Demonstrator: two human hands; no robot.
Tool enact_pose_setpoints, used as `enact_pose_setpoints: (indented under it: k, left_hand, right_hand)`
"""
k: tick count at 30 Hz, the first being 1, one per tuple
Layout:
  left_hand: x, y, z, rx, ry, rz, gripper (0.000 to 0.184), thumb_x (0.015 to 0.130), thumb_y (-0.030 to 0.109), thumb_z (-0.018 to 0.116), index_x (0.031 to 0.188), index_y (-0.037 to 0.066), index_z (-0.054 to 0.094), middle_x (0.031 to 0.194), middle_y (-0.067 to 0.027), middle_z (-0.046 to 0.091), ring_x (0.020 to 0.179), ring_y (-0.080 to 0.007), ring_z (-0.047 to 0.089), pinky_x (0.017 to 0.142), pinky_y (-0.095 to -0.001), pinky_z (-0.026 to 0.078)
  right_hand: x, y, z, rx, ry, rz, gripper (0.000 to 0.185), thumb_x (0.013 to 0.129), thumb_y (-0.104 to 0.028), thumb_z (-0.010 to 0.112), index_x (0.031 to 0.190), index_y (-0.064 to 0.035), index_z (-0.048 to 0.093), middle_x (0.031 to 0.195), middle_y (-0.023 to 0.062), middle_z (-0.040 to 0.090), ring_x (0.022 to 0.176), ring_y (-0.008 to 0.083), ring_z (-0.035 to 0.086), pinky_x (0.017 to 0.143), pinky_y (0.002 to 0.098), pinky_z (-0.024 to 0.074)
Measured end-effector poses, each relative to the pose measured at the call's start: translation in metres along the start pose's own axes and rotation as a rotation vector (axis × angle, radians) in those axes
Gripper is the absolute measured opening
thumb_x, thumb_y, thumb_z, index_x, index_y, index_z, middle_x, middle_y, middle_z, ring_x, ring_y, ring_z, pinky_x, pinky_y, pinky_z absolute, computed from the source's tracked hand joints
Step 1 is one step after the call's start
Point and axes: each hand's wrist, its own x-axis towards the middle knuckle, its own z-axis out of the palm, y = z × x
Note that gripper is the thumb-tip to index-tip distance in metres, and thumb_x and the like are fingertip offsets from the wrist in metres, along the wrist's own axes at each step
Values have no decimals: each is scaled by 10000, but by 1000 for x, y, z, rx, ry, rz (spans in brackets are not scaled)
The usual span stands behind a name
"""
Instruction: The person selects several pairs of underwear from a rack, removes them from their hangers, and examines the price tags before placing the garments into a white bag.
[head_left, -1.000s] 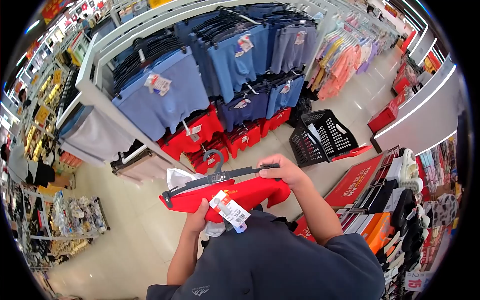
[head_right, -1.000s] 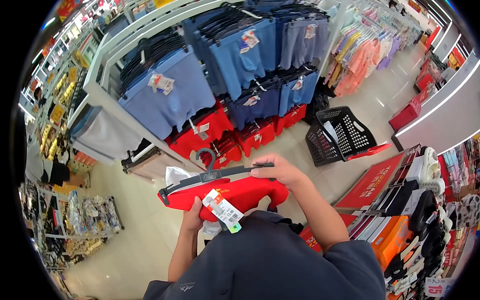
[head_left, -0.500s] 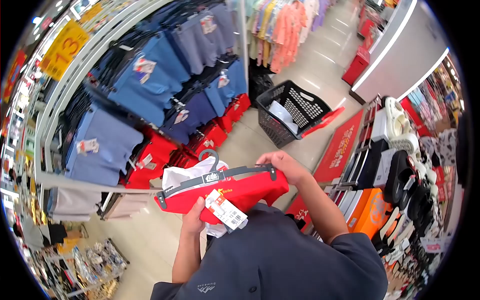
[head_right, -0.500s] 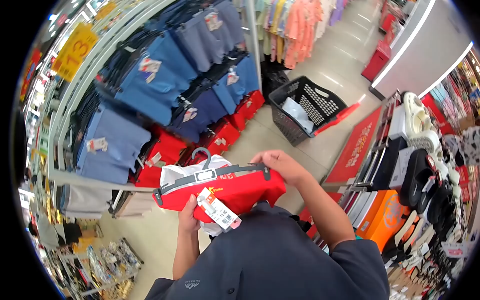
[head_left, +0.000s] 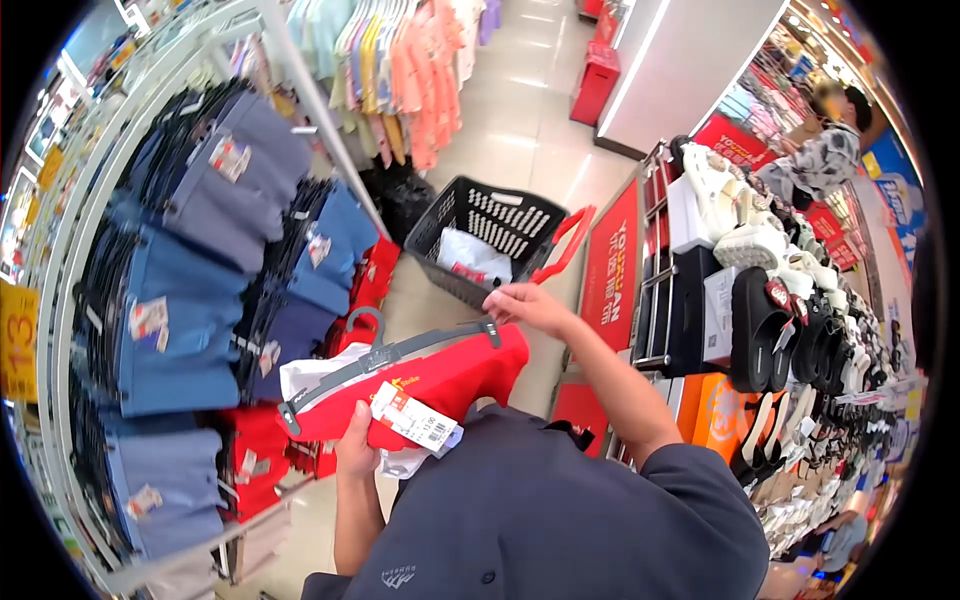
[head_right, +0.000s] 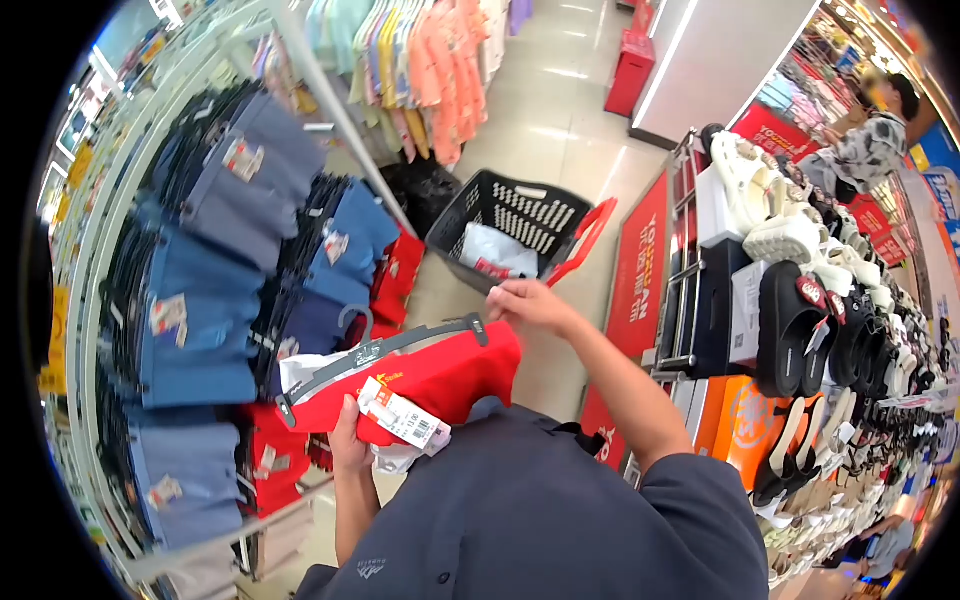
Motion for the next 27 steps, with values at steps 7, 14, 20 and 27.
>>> enact_pose_setpoints:
  k: [7,14,20,27]
  left_hand:
    - [99,15,17,10,-109,-47,385,975,236,433,1255,-27,426,1172,-159,572,1037,-246,603,886,-370,499]
    - [148,23,13,20,-60,-122,366,929,160,530,1250,-2,461,1179,-128,565,1071,-224,568,923,-368,467]
    - [159,29,30,76,49,-103,398,925,199,545,1255,-6,456,1190,-130,560,1071,-228,568,915,-370,474]
    - [192,9,53,36,211,-15,427,953,256,484,1281,-7,413,1209,-148,549,1084,-241,575,926,-379,471]
  right_hand:
    - [51,26,-93,-1699,309,-74,454,653,-243,720,1065,-84,615,1073,85,591,1087,242,523,985,450,353]
    - [74,75,-183,-1966,-56,99,264,667,-167,643,911,-73,606,891,104,629,973,269,584,957,475,362]
    - [85,70,-168,-1826,-154,212,126,684,-154,590,780,-98,648,712,96,659,681,276,658,626,395,501]
    - [149,39,-130,-1651,-62,322,142,696,-173,608,763,-93,705,799,129,685,773,280,679,673,377,535]
